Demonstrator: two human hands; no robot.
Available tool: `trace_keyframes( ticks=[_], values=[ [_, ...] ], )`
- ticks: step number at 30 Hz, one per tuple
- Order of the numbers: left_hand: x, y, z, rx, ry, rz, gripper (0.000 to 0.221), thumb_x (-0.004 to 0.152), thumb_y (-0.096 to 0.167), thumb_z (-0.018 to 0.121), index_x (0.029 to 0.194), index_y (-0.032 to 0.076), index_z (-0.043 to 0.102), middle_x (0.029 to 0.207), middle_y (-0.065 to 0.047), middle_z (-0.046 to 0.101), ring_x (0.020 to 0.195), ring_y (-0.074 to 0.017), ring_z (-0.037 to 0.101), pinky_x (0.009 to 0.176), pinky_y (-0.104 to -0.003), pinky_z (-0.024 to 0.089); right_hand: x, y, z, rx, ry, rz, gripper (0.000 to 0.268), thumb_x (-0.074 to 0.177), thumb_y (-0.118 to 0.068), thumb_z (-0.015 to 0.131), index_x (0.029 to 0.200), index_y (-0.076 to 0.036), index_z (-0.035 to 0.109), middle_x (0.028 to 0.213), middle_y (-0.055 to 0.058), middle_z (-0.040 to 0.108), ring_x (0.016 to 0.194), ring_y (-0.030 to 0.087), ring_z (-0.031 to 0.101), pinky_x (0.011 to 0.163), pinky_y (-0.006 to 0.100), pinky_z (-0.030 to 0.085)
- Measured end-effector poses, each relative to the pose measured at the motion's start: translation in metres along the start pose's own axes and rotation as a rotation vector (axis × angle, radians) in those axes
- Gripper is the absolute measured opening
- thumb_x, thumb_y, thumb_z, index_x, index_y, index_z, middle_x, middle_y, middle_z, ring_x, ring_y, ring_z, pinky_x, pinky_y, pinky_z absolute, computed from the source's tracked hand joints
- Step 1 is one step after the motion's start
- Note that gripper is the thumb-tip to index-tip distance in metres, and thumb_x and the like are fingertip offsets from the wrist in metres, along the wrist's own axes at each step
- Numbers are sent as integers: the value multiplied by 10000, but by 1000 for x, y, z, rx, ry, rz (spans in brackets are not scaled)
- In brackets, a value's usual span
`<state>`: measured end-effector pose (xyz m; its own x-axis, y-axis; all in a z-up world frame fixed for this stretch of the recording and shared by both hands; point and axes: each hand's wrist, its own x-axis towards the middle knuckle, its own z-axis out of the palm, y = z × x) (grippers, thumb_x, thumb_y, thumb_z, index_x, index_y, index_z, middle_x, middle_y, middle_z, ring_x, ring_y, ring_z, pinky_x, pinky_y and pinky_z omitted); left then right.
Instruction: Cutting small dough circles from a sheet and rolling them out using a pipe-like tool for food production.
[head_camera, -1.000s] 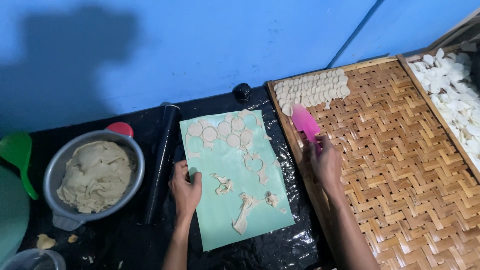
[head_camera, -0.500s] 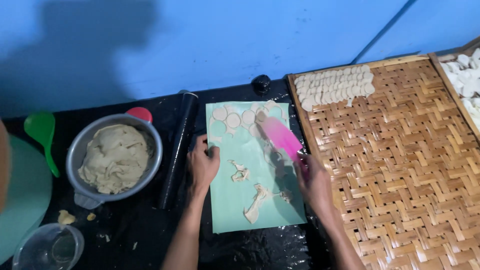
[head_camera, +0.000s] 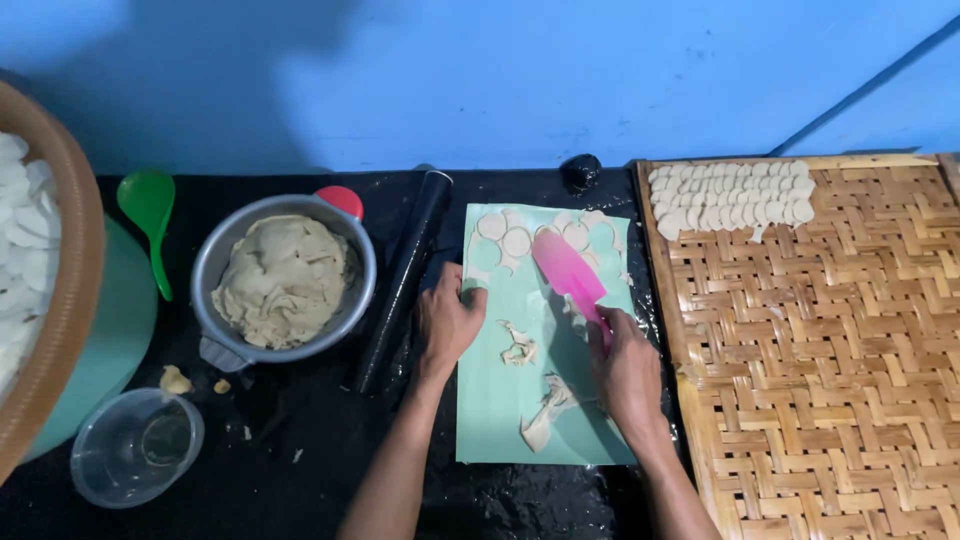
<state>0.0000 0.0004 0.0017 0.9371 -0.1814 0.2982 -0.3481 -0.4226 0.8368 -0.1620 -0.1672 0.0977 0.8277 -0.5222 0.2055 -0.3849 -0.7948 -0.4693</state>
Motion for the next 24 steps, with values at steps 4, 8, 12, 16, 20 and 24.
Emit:
trace_keyframes(
  ticks=[4, 8, 12, 16, 20, 24],
  values=[
    [0, 1, -2, -9, -22, -14, 196, 820, 165, 686, 966, 55, 614, 749, -140, 711, 694, -371, 714, 625, -471, 546, 4, -4, 4, -8, -9, 1, 250, 958, -167, 642, 1159, -20, 670, 1045, 224, 711, 778, 428, 700, 669, 516, 531],
    [1, 2, -4, 9, -32, 0, 213, 814, 158, 693, 973, 43, 611, 788, -151, 723, 716, -378, 713, 636, -473, 545, 8, -2, 7, 55, -14, -63, 274, 932, -167, 656, 1151, -2, 663, 1006, 243, 708, 783, 436, 699, 670, 504, 538],
    [0, 3, -4, 12, -46, -19, 220, 811, 154, 690, 981, 41, 608, 764, -147, 719, 700, -371, 713, 637, -468, 547, 14, -1, 11, 63, -78, 5, 254, 957, -181, 659, 1137, -2, 664, 961, 246, 721, 766, 425, 713, 679, 501, 541],
    [1, 2, -3, 15, -24, -12, 203, 819, 151, 685, 975, 44, 609, 743, -136, 717, 687, -371, 712, 634, -471, 543, 19, 9, 26, 134, -99, -53, 259, 930, -144, 657, 1137, 11, 657, 966, 262, 724, 784, 434, 715, 685, 489, 554],
    [1, 4, -4, -12, -41, -15, 200, 821, 155, 683, 960, 40, 596, 701, -125, 692, 642, -348, 709, 594, -456, 539, 21, 8, 27, 190, -138, 26, 253, 976, -159, 646, 1174, -2, 659, 939, 263, 743, 817, 385, 750, 698, 467, 577],
    [0, 5, -6, 16, -42, -28, 197, 833, 161, 680, 952, 35, 587, 665, -123, 658, 597, -332, 692, 564, -444, 529, 20, 7, 27, 266, -178, 96, 270, 965, -165, 626, 1194, -22, 643, 988, 179, 761, 672, 243, 741, 574, 403, 580]
  ],
)
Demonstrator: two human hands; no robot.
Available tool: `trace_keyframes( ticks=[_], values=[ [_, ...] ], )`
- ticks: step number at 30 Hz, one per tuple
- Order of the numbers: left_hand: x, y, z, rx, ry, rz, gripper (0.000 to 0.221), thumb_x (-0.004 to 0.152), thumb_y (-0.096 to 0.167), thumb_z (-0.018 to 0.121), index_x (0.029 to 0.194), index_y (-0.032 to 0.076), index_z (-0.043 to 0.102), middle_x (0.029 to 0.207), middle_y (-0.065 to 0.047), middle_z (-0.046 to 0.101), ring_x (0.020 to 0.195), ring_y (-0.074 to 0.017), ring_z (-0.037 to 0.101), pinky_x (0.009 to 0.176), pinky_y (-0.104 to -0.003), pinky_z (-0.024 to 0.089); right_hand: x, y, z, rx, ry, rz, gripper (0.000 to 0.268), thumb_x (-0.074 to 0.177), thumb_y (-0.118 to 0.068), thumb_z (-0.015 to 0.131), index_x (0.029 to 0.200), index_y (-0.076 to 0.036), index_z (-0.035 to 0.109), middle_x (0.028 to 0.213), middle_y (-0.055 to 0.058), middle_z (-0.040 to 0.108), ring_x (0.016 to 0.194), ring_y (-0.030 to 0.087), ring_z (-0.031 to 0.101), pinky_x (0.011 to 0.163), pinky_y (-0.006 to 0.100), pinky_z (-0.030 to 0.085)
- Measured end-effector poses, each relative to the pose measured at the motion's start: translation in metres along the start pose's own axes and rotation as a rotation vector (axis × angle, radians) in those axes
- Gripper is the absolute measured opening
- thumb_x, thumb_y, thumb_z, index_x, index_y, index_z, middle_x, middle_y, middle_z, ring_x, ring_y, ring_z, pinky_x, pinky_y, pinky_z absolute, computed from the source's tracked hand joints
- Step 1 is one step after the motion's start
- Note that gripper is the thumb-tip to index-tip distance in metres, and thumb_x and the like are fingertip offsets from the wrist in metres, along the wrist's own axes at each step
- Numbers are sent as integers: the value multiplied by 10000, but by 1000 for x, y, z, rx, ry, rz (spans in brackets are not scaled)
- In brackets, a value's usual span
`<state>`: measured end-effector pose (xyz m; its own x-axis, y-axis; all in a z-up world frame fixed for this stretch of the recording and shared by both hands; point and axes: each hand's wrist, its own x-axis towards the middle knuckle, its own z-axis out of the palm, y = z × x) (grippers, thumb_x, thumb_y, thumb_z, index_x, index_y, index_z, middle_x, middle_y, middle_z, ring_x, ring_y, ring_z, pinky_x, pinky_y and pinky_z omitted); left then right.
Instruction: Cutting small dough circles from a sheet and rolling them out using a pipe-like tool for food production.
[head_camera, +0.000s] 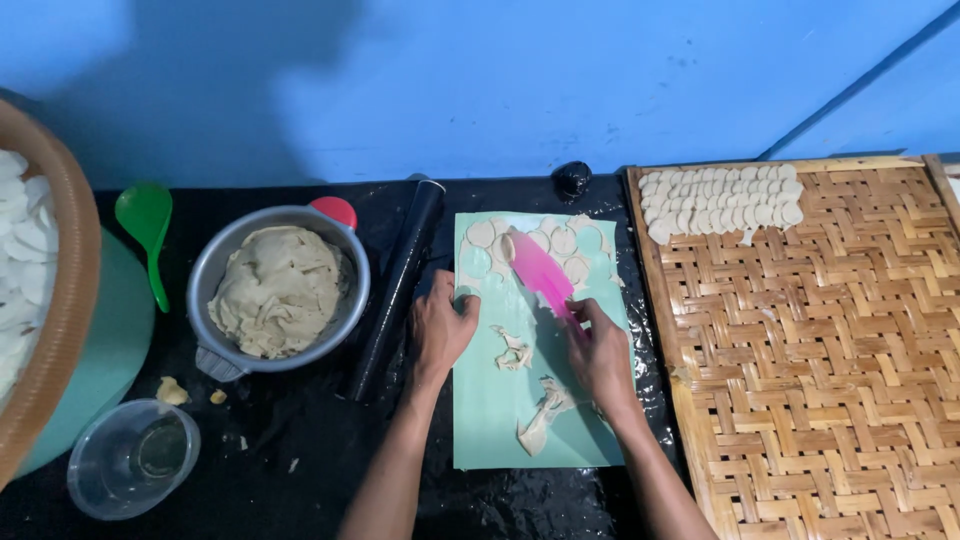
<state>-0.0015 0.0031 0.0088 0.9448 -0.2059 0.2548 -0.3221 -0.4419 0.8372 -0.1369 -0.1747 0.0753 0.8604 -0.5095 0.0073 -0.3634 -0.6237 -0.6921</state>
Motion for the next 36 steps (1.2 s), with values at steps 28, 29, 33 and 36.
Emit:
trace_keyframes(
  ticks=[28, 29, 33, 36],
  values=[
    [-1, -12, 6, -37, 19, 51, 252, 826, 158, 704, 1034, 51, 611, 726, -115, 690, 652, -340, 692, 611, -456, 521, -16, 27, -30, -73, -207, 204, 307, 980, -275, 665, 1242, -119, 694, 832, 133, 786, 637, 188, 729, 599, 364, 554],
    [0, -12, 6, -40, 19, 59, 254, 822, 159, 709, 1029, 49, 612, 725, -116, 692, 656, -343, 691, 605, -459, 516, -18, 21, -31, -164, -64, -50, 307, 935, -219, 681, 1213, -90, 704, 939, 157, 760, 684, 250, 718, 607, 394, 554],
    [-1, -13, 5, -49, 13, 63, 230, 839, 154, 699, 1027, 53, 613, 718, -111, 687, 650, -335, 690, 601, -453, 514, -24, -4, -32, -360, 128, -184, 291, 937, -160, 693, 1221, -96, 709, 1019, 159, 724, 723, 343, 714, 623, 448, 544],
    [0, -16, 7, -47, 26, 89, 238, 828, 153, 713, 1018, 52, 612, 716, -115, 683, 652, -343, 684, 602, -463, 506, -29, 2, -33, -194, 118, -148, 274, 969, -150, 675, 1238, -98, 693, 1024, 147, 720, 726, 306, 734, 630, 411, 561]
  ],
)
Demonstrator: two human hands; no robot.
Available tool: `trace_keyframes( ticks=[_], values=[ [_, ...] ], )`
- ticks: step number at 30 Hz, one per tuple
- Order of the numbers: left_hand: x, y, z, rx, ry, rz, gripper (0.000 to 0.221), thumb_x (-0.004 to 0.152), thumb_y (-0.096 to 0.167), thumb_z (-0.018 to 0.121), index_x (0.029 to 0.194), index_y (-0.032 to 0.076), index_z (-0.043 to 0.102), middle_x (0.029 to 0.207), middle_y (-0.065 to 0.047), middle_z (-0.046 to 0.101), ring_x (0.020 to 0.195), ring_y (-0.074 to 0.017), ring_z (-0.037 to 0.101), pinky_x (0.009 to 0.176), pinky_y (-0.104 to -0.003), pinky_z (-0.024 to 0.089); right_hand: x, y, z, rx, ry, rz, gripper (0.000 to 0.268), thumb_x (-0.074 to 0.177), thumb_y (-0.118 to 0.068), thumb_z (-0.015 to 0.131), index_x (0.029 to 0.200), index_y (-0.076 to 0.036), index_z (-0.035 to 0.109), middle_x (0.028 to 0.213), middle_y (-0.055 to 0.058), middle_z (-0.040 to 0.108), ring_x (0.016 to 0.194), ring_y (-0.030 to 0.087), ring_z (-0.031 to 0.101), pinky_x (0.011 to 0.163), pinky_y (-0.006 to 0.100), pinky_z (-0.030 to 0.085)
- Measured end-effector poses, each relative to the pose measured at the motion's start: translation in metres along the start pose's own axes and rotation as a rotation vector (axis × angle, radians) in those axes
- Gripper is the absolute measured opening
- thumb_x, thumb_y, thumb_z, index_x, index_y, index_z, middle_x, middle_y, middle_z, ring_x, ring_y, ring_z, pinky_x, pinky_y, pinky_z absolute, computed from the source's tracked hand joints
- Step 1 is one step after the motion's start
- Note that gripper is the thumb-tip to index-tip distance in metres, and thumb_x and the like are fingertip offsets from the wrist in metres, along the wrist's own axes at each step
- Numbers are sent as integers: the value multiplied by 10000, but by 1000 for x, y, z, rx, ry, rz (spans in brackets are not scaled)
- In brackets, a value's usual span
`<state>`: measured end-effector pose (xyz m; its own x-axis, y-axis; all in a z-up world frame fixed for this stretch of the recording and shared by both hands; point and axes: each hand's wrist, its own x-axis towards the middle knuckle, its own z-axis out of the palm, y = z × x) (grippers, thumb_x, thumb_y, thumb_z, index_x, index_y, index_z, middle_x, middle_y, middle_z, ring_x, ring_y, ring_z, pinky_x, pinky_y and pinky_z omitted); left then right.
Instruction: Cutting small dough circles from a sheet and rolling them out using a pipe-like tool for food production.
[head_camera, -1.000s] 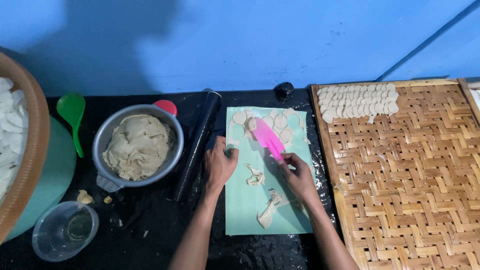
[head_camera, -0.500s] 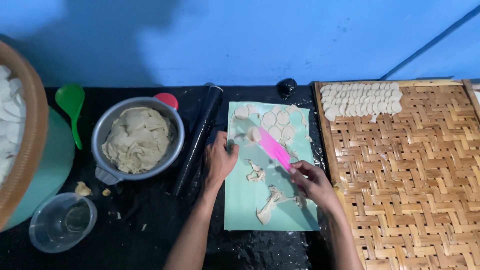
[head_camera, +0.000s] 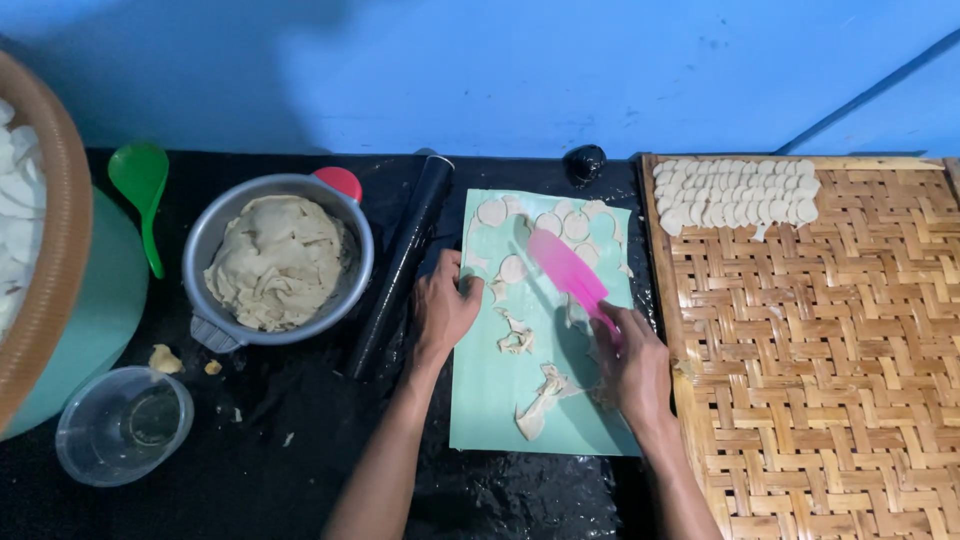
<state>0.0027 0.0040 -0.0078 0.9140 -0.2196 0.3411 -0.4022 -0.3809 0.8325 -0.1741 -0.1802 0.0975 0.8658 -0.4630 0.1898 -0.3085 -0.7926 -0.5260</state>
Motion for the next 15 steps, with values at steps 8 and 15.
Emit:
trace_keyframes(
  ticks=[8, 15],
  values=[
    [0, -1, 2, 0, 8, -2, 250, 826, 161, 715, 1026, 55, 609, 729, -109, 691, 665, -351, 687, 606, -474, 509, -17, -6, 12, 3, -85, -49, 320, 906, -121, 684, 1225, -107, 697, 1097, 134, 725, 782, 355, 741, 657, 431, 581],
    [0, -1, 0, 5, -14, -1, 233, 834, 146, 700, 1029, 53, 612, 711, -116, 684, 658, -347, 690, 623, -467, 515, -21, -1, 24, 93, -119, -36, 334, 902, -158, 731, 1220, -60, 698, 1063, 159, 726, 811, 314, 771, 679, 424, 604]
  ],
)
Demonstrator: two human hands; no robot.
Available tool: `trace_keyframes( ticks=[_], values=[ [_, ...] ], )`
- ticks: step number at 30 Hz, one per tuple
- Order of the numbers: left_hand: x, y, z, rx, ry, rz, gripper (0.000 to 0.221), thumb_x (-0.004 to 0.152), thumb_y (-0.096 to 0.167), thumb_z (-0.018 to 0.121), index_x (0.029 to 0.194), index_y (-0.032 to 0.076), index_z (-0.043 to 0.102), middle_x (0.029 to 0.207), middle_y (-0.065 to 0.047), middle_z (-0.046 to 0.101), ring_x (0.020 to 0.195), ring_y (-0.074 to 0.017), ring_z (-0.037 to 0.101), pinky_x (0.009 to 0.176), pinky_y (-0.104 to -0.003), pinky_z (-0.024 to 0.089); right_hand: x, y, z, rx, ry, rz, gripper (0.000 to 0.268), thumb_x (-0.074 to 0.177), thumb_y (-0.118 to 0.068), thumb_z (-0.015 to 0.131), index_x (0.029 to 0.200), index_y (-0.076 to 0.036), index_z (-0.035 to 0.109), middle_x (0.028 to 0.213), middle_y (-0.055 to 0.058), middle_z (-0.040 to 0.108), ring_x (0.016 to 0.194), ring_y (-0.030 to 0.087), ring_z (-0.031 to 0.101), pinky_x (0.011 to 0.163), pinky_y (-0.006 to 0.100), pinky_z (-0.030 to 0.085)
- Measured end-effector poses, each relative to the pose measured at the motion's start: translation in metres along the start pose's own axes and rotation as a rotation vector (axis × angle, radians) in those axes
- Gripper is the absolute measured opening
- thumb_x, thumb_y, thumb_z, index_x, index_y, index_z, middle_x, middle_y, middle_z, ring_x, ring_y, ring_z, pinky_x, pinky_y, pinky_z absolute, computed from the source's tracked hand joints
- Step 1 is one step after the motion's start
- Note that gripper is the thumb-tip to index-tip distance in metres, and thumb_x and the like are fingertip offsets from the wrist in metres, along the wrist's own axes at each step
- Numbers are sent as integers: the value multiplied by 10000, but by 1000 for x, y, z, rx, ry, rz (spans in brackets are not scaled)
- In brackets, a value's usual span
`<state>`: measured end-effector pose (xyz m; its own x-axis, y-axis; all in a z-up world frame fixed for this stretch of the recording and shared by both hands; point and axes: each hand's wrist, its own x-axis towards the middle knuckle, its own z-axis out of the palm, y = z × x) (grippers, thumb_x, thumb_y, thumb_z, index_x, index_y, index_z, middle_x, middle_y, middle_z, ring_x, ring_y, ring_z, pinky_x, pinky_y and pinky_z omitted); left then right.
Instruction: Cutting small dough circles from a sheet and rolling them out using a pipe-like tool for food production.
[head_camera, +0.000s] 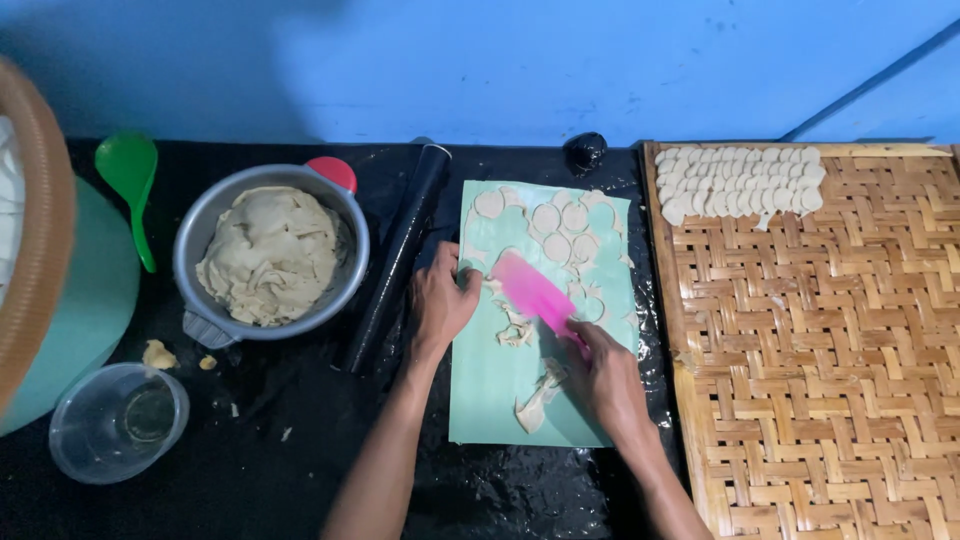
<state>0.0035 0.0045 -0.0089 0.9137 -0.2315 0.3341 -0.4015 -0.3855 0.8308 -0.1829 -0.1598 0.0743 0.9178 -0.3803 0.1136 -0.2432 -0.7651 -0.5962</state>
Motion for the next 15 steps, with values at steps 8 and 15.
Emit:
trace_keyframes(
  ticks=[8, 15],
  values=[
    [1, 7, -5, -44, -21, -36, 214, 853, 138, 673, 1033, 46, 604, 723, -113, 691, 661, -333, 693, 619, -461, 515, -17, -5, -41, -161, -106, -27, 316, 849, -120, 715, 1162, -123, 762, 1036, 92, 782, 719, 242, 757, 627, 381, 622],
    [-1, 6, -2, -19, 18, -26, 196, 843, 127, 679, 1018, 64, 615, 722, -112, 681, 671, -344, 682, 619, -468, 500, -9, 17, -53, -169, -29, 252, 299, 913, -241, 749, 1176, -99, 767, 834, 166, 766, 631, 265, 726, 602, 391, 560]
  ],
)
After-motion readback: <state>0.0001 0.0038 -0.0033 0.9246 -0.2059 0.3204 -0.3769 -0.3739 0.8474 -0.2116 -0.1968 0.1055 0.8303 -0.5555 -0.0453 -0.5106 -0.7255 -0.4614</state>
